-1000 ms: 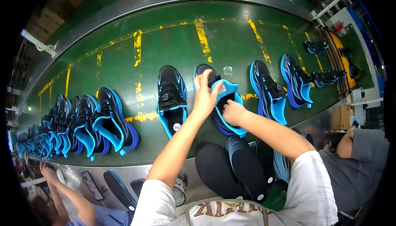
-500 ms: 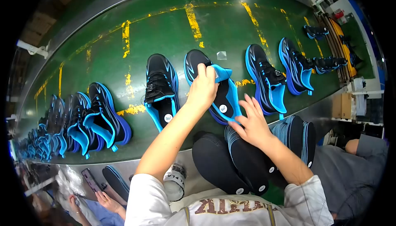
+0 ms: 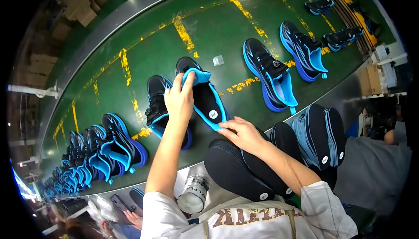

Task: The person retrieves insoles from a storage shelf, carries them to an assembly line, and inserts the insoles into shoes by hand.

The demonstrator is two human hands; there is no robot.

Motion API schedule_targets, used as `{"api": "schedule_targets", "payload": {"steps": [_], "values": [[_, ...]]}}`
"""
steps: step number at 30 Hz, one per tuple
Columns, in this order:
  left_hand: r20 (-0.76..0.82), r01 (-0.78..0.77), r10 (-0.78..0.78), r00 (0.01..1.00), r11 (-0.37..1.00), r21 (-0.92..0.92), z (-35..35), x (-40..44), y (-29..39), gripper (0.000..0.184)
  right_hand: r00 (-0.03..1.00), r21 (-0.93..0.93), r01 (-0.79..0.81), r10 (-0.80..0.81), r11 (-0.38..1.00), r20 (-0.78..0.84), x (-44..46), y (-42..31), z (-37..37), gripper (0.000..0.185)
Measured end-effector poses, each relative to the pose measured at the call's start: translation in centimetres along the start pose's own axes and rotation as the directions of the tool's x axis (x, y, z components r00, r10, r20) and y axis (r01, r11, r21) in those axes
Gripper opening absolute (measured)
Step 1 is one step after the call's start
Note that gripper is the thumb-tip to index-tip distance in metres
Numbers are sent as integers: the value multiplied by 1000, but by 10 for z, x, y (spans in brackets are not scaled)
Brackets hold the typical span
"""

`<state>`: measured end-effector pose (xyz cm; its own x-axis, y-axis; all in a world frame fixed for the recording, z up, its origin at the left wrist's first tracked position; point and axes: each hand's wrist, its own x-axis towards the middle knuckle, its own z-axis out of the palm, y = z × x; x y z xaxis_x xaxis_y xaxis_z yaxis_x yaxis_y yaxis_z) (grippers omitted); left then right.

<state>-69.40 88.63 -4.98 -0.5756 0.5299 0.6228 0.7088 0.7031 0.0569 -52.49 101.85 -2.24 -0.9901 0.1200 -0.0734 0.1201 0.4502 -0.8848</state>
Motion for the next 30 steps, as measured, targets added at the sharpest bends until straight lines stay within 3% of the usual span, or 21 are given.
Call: {"api": "schedule_targets", "payload": {"steps": [2,5,8,11,12,15,18,19,20,22,23,24,26,28,29,30], "values": [[-1,26,-26,1000,1000,12,-2,2,1,41,1000,18,20,-20,1000,19,2,3,1,19],[8,125,-125,992,992,22,-4,-2,8,37,974,-95,173,-185,980,-130,-16,12,-3,17],[74,306,-300,951,948,-90,1,0,11,25,965,-217,172,-209,961,-161,-52,11,-32,14],[124,412,-395,910,894,-176,3,17,8,19,969,-286,65,-129,956,-213,-97,22,-56,15],[184,403,-380,907,908,-112,-2,22,8,16,973,-293,6,-73,956,-219,-113,22,-63,19],[123,229,-226,966,973,-12,-17,31,12,11,970,-356,-90,0,930,-244,-162,21,-73,33],[98,49,-44,994,998,-50,-19,17,11,13,987,-451,-142,90,881,-134,-206,18,-72,60],[266,128,-78,961,977,-173,-27,13,12,14,976,-419,-215,178,882,-125,-216,13,-68,64],[437,272,-72,897,868,-415,-33,12,5,13,957,-387,-289,266,876,-113,-224,10,-66,69],[614,567,-194,765,654,-500,-51,7,-1,12,955,-422,-293,282,858,-90,-233,11,-65,71],[645,648,-146,750,353,-675,-54,4,-14,10,955,-430,-295,281,853,-96,-234,10,-65,70],[697,718,-206,687,43,-695,-58,3,-24,6,955,-439,-295,279,849,-103,-234,10,-65,70],[692,641,-413,592,-280,-715,-77,13,-24,15,965,-442,-261,248,858,-89,-235,13,-67,67],[649,409,-499,573,-513,-755,-78,21,-30,24,973,-422,-231,221,877,-72,-236,13,-71,64],[602,294,-445,663,-584,-756,-74,26,-31,19,977,-401,-213,206,891,-61,-238,13,-74,63],[591,290,-465,659,-568,-770,-66,29,-25,6,980,-381,-194,191,904,-48,-237,12,-79,61]]}}
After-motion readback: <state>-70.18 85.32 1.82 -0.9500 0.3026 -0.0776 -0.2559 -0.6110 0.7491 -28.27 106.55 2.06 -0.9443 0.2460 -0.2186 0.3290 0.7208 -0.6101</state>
